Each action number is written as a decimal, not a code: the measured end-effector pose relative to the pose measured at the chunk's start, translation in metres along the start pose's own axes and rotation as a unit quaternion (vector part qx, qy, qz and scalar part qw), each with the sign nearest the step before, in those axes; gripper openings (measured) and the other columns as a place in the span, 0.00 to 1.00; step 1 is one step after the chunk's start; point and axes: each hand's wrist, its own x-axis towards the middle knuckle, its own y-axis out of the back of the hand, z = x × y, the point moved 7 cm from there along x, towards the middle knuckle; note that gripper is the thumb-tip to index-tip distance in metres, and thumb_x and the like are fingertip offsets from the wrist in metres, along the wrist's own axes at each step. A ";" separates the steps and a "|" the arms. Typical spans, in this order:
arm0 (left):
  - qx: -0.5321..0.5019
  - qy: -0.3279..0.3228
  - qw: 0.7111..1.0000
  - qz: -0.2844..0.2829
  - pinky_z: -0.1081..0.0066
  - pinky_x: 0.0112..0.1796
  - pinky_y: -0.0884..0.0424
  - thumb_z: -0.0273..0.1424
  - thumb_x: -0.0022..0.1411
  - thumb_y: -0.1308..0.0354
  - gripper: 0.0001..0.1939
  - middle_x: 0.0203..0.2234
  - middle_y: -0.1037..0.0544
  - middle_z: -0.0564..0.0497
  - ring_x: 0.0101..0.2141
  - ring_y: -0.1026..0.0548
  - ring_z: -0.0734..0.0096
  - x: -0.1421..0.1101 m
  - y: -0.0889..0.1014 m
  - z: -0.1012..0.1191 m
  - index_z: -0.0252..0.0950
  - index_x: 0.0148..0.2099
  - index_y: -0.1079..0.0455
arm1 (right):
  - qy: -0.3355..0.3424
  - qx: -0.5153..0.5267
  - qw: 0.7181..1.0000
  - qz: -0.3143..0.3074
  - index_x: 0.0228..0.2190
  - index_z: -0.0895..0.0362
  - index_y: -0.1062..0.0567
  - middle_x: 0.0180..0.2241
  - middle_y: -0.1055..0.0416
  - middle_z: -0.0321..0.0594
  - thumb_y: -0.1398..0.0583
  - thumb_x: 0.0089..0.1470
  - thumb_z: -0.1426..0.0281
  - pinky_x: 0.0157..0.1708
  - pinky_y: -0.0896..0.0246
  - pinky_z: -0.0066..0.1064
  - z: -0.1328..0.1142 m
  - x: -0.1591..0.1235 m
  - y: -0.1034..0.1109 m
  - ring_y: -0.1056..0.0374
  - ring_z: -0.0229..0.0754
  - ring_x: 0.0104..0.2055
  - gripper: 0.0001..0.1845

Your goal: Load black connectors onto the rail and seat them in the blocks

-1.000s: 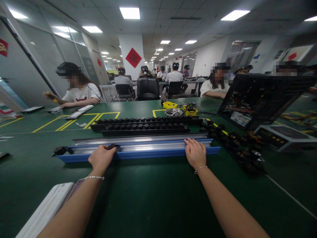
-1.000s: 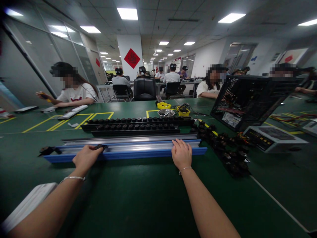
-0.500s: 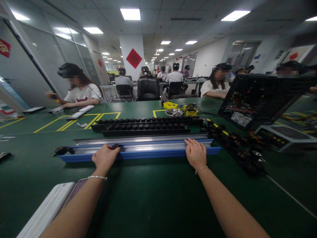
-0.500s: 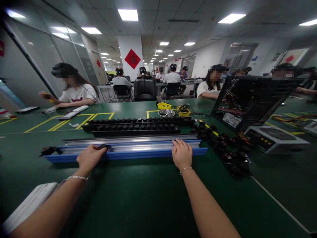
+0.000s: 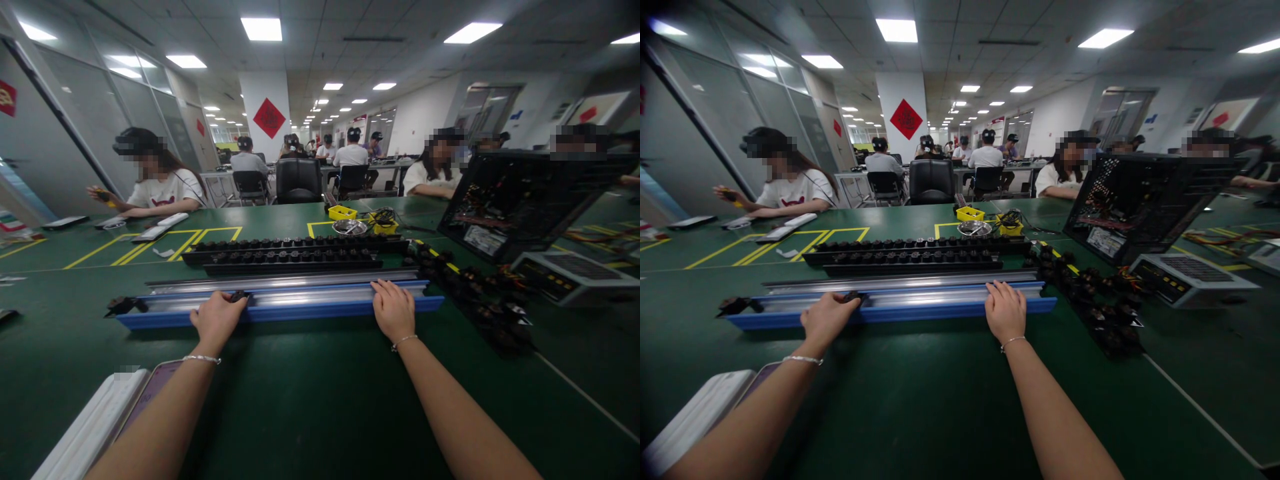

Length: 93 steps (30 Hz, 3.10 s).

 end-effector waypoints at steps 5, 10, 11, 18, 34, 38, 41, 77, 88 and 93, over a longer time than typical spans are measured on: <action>0.006 -0.003 1.000 0.000 0.55 0.48 0.45 0.51 0.46 0.49 0.24 0.35 0.23 0.43 0.44 0.29 0.50 0.000 -0.002 0.001 0.40 0.39 0.32 | -0.003 0.001 1.000 -0.005 0.47 0.51 0.29 0.51 0.32 0.39 0.54 0.56 0.69 0.54 0.58 0.42 0.000 0.000 0.001 0.43 0.45 0.55 0.22; 0.009 -0.005 1.000 0.004 0.56 0.47 0.44 0.51 0.46 0.49 0.24 0.34 0.23 0.43 0.43 0.29 0.50 0.000 -0.002 0.001 0.40 0.38 0.32 | -0.001 -0.006 1.000 0.002 0.47 0.51 0.29 0.50 0.32 0.38 0.53 0.56 0.69 0.54 0.57 0.41 -0.001 -0.001 0.001 0.42 0.44 0.54 0.21; 0.010 -0.004 1.000 0.006 0.56 0.47 0.44 0.51 0.46 0.49 0.23 0.34 0.23 0.43 0.43 0.29 0.50 0.001 -0.002 0.001 0.40 0.38 0.32 | 0.000 -0.006 1.000 0.004 0.47 0.51 0.29 0.50 0.32 0.38 0.53 0.56 0.69 0.54 0.57 0.41 -0.001 -0.001 0.001 0.42 0.44 0.54 0.21; 0.010 -0.006 1.000 0.010 0.56 0.47 0.44 0.50 0.46 0.49 0.22 0.34 0.23 0.44 0.43 0.29 0.50 0.000 -0.003 0.002 0.41 0.38 0.32 | 0.001 -0.004 1.000 0.003 0.47 0.52 0.29 0.50 0.32 0.38 0.53 0.56 0.69 0.54 0.57 0.41 -0.001 0.000 0.001 0.42 0.44 0.54 0.21; 0.011 -0.014 1.000 0.014 0.60 0.45 0.42 0.50 0.46 0.49 0.22 0.33 0.23 0.44 0.42 0.28 0.51 -0.007 -0.002 0.012 0.41 0.38 0.32 | -0.002 0.003 1.000 0.001 0.47 0.52 0.29 0.51 0.32 0.38 0.54 0.57 0.69 0.54 0.58 0.41 -0.001 0.000 0.002 0.42 0.44 0.55 0.20; 0.010 -0.013 1.000 0.012 0.60 0.45 0.42 0.50 0.46 0.49 0.23 0.34 0.23 0.43 0.43 0.28 0.51 -0.007 -0.002 0.012 0.40 0.39 0.32 | -0.002 0.002 1.000 0.002 0.47 0.52 0.29 0.51 0.32 0.38 0.54 0.57 0.69 0.54 0.58 0.41 -0.001 0.000 0.002 0.42 0.44 0.55 0.20; 0.006 -0.013 1.000 0.011 0.59 0.46 0.43 0.50 0.46 0.49 0.23 0.33 0.23 0.43 0.43 0.29 0.52 -0.007 -0.003 0.012 0.40 0.38 0.32 | -0.002 0.000 1.000 0.004 0.47 0.51 0.29 0.51 0.32 0.38 0.53 0.56 0.69 0.54 0.58 0.41 -0.001 0.000 0.001 0.42 0.44 0.55 0.20; -0.017 -0.028 0.999 -0.001 0.56 0.51 0.48 0.50 0.47 0.48 0.21 0.33 0.22 0.45 0.43 0.28 0.52 -0.018 -0.012 0.033 0.40 0.36 0.33 | -0.006 0.009 1.000 -0.003 0.47 0.51 0.29 0.51 0.33 0.38 0.54 0.56 0.68 0.54 0.58 0.42 -0.001 -0.001 0.002 0.43 0.44 0.55 0.21; -0.021 -0.032 0.999 -0.004 0.56 0.52 0.50 0.50 0.47 0.48 0.21 0.34 0.22 0.45 0.44 0.29 0.53 -0.024 -0.014 0.040 0.40 0.38 0.33 | -0.007 0.015 1.000 -0.002 0.47 0.51 0.29 0.50 0.32 0.38 0.54 0.56 0.69 0.54 0.58 0.43 0.000 0.000 0.002 0.42 0.45 0.54 0.21; -0.023 -0.034 0.999 -0.004 0.55 0.52 0.51 0.50 0.47 0.48 0.21 0.34 0.22 0.45 0.44 0.28 0.52 -0.025 -0.014 0.041 0.40 0.37 0.33 | -0.008 0.006 1.000 -0.002 0.47 0.50 0.28 0.50 0.32 0.38 0.54 0.56 0.69 0.54 0.58 0.43 0.000 0.000 0.002 0.42 0.45 0.54 0.21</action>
